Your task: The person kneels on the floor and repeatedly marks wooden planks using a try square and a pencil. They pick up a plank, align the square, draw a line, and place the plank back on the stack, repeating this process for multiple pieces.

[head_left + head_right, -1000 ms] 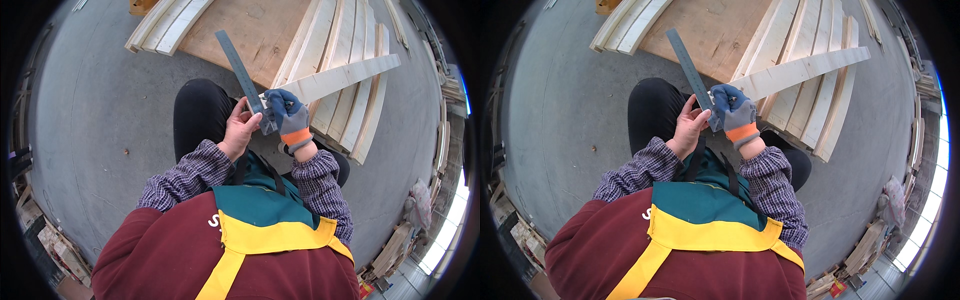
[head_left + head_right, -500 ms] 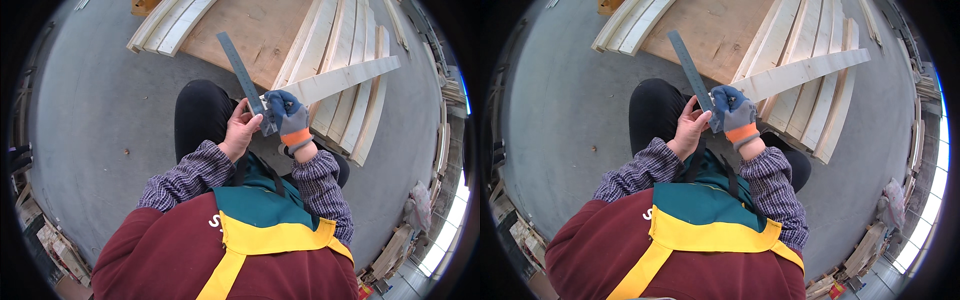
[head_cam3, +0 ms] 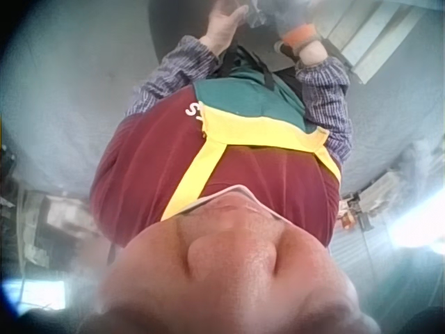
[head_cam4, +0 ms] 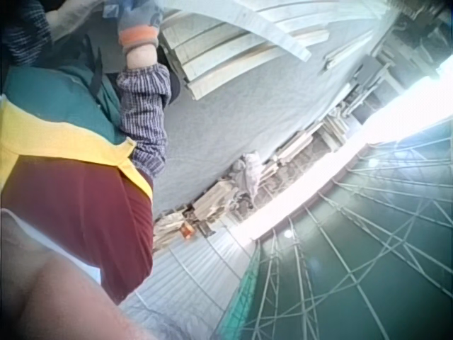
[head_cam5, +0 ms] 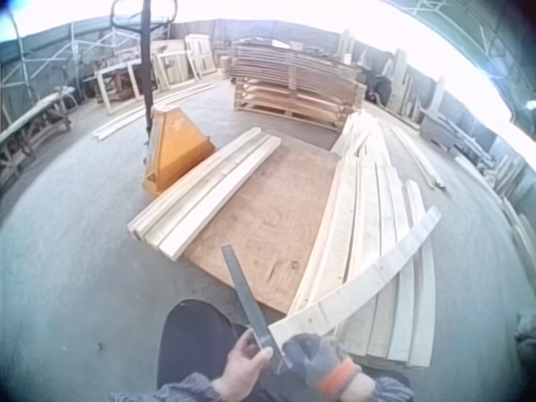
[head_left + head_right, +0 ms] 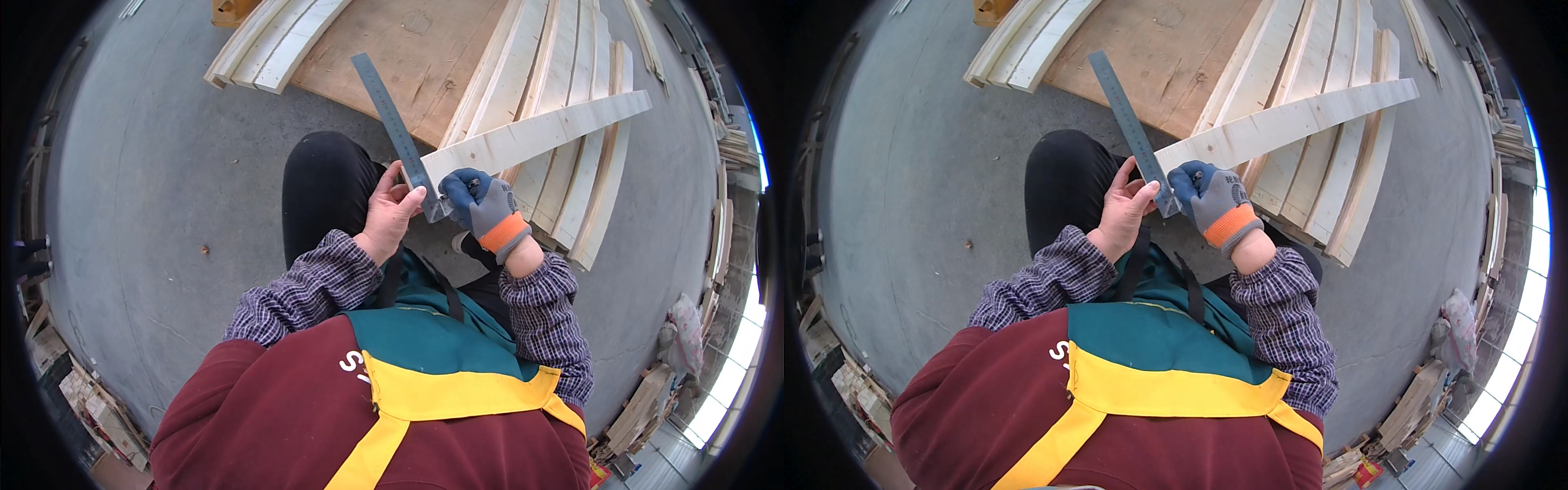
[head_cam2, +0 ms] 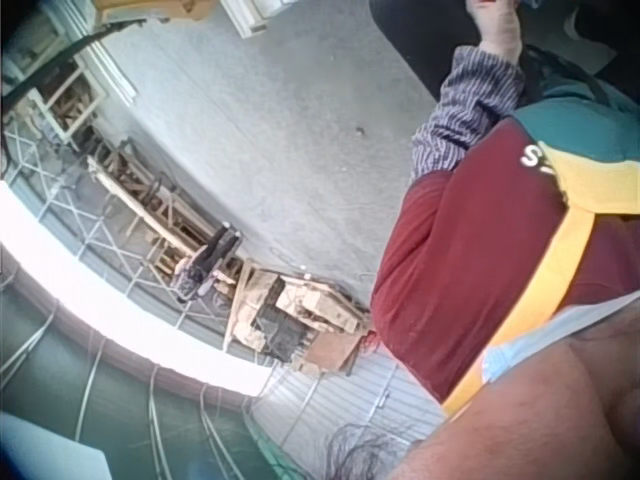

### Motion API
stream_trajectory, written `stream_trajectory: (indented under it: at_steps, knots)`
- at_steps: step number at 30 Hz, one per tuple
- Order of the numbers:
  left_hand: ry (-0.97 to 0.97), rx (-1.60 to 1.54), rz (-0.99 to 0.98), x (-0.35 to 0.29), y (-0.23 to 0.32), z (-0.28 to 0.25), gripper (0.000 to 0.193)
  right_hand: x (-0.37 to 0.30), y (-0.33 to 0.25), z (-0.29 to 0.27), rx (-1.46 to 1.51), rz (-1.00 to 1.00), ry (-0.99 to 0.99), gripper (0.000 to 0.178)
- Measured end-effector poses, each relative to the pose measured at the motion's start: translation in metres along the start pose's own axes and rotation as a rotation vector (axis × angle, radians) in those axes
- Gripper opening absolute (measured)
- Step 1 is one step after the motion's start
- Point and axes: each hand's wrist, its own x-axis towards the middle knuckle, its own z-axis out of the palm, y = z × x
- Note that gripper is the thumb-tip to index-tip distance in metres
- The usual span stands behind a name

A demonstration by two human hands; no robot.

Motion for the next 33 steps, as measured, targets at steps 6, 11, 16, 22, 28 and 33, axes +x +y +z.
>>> stream_trajectory:
  at_steps: [6, 11, 16, 22, 28, 33]
  knots:
    - [-0.009, -0.007, 0.014, 0.001, -0.003, -0.001, 0.066, 0.026, -0.003, 0.012, -0.043, -0.09, 0.073, 0.028]
    - [-0.007, 0.045, 0.009, 0.003, 0.0, -0.001, 0.065, 0.039, 0.012, 0.025, 0.195, -0.288, 0.239, 0.028]
    - [-0.018, 0.003, 0.028, 0.0, -0.001, 0.0, 0.065, -0.006, 0.043, -0.003, -0.36, -0.656, 0.315, 0.048]
    - [-0.097, -0.038, 0.06, 0.0, -0.001, 0.006, 0.053, -0.007, 0.066, 0.009, -0.781, -0.842, 0.398, 0.038]
    - [-0.138, 0.065, 0.012, -0.005, 0.005, 0.006, 0.053, -0.04, 0.054, -0.015, -0.379, -0.7, 0.676, 0.034]
    - [0.003, 0.185, -0.001, 0.005, 0.007, 0.015, 0.044, -0.092, 0.08, -0.093, -0.415, -0.593, 1.335, 0.053]
